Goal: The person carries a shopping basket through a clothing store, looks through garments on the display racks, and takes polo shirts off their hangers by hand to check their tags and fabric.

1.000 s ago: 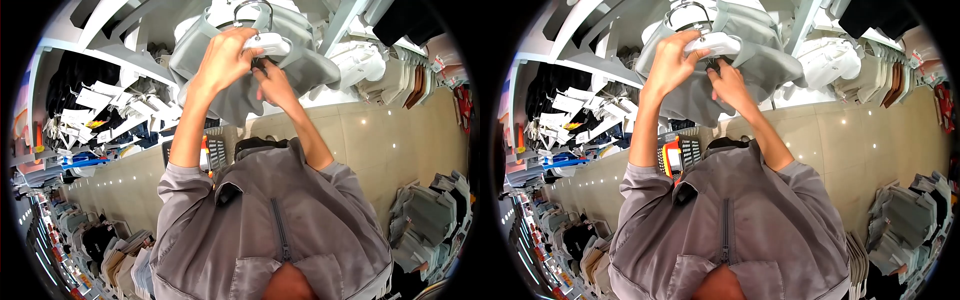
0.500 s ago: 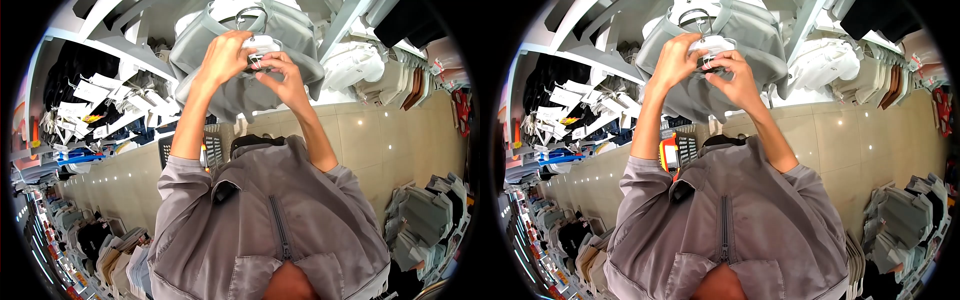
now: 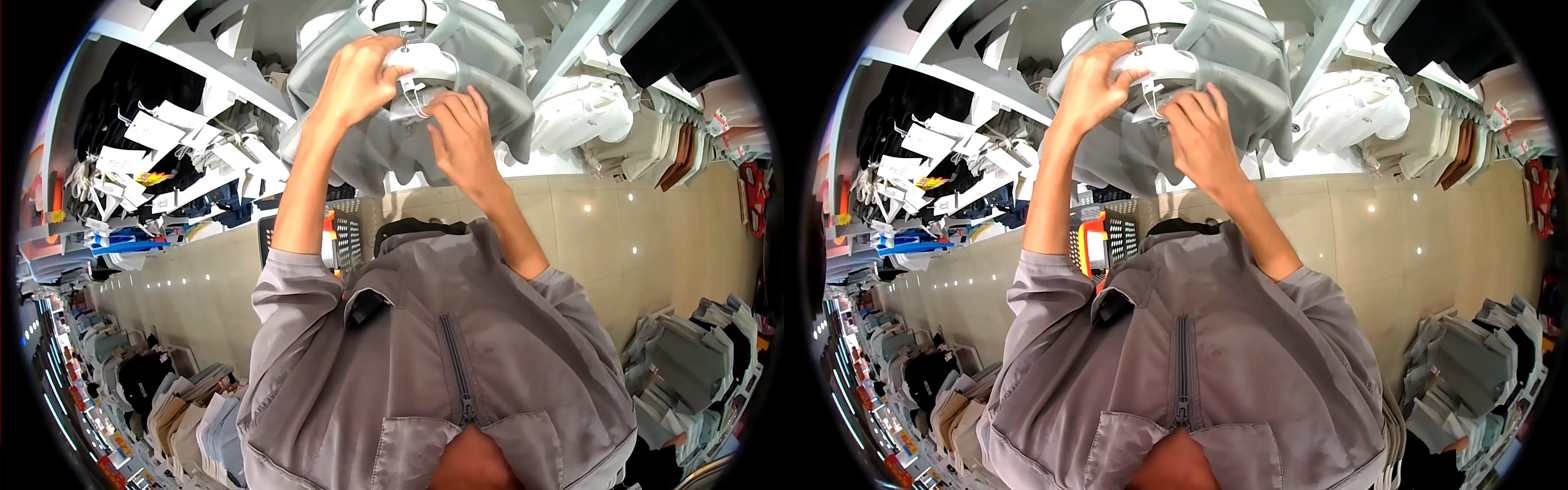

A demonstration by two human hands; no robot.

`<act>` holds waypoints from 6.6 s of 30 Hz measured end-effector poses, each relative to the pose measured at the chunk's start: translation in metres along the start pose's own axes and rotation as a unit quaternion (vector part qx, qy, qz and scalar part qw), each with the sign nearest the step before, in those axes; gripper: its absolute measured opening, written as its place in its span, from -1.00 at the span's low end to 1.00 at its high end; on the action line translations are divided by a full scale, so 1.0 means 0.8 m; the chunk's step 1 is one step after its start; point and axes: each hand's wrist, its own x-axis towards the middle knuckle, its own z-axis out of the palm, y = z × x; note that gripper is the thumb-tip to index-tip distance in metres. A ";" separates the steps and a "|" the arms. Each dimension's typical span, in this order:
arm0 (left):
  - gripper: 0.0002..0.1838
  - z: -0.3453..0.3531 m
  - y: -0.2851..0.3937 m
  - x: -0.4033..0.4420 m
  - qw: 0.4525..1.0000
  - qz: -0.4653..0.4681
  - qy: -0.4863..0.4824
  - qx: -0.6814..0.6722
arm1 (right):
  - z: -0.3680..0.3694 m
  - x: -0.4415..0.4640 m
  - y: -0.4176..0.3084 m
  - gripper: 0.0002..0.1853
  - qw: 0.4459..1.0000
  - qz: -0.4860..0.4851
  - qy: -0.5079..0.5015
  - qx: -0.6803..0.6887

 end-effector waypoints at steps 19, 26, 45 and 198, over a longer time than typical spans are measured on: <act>-0.62 0.000 0.006 -0.006 1.000 -0.011 0.009 -0.017 | -0.014 0.008 0.009 -0.87 0.988 -0.049 0.117 0.089; -0.66 -0.012 0.037 0.007 0.997 -0.042 -0.004 -0.064 | -0.059 0.021 -0.012 -0.84 0.960 0.096 0.074 0.252; -0.63 0.002 0.025 0.016 0.992 -0.104 -0.003 -0.074 | -0.022 -0.056 -0.009 -0.73 0.627 0.451 -0.116 0.625; -0.58 -0.023 0.077 -0.017 0.978 -0.134 -0.136 -0.079 | -0.047 -0.029 -0.023 -0.76 0.964 0.257 0.031 0.067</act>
